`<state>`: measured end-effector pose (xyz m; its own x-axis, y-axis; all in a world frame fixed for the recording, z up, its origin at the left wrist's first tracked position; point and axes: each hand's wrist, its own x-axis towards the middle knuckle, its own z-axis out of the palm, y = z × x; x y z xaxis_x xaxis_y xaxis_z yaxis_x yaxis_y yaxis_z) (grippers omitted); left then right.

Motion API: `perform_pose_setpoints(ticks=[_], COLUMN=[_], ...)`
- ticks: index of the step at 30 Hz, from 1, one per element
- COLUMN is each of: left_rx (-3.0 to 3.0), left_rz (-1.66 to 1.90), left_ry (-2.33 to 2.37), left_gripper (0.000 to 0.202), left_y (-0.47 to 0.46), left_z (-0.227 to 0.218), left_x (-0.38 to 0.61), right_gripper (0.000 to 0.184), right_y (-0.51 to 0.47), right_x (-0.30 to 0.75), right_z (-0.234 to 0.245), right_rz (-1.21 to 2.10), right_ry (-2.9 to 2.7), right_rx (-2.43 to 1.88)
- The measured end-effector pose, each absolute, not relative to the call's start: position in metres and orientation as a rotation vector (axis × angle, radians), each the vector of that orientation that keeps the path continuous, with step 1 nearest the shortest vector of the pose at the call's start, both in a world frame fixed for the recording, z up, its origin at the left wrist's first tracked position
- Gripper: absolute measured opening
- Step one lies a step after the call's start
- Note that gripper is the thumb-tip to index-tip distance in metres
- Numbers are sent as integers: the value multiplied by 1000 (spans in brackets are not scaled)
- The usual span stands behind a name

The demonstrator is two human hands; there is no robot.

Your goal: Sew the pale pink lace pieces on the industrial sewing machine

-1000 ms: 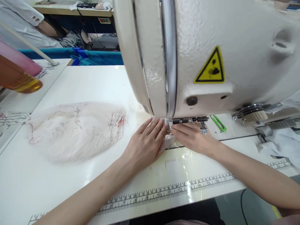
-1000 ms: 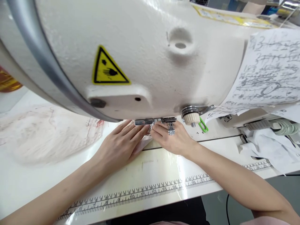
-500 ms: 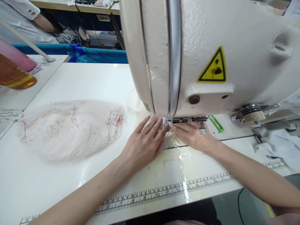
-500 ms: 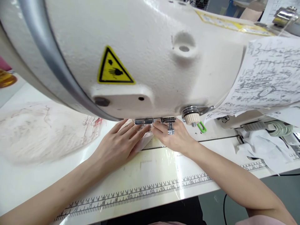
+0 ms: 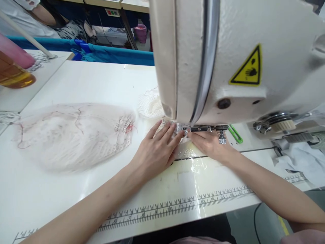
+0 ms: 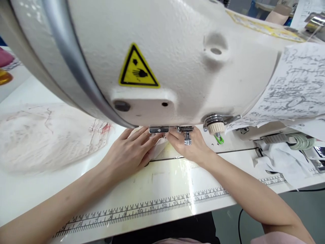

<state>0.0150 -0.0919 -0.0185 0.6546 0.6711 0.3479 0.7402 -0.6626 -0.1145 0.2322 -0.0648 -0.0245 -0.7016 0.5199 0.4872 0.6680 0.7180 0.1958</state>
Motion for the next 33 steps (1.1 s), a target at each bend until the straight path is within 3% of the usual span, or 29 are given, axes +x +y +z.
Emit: perform_pose_setpoints(ticks=[7, 17, 26, 33], left_rx=[-2663, -2650, -2653, -2644], left_rz=[-444, -589, -571, -597], left_ry=[-919, -947, -998, -799], left_gripper=[33, 22, 22, 17], left_y=[-96, -92, -90, -84], left_z=[-16, -11, -12, -8], left_x=[15, 14, 12, 0], right_gripper=[25, 31, 23, 13], right_y=[-71, -74, -74, -77], right_x=[233, 230, 226, 221], right_z=[-20, -25, -28, -24], right_rz=[-451, -435, -521, -403], right_ry=[-2581, -2659, -2560, -2507], right_rx=[-903, -787, -744, -735])
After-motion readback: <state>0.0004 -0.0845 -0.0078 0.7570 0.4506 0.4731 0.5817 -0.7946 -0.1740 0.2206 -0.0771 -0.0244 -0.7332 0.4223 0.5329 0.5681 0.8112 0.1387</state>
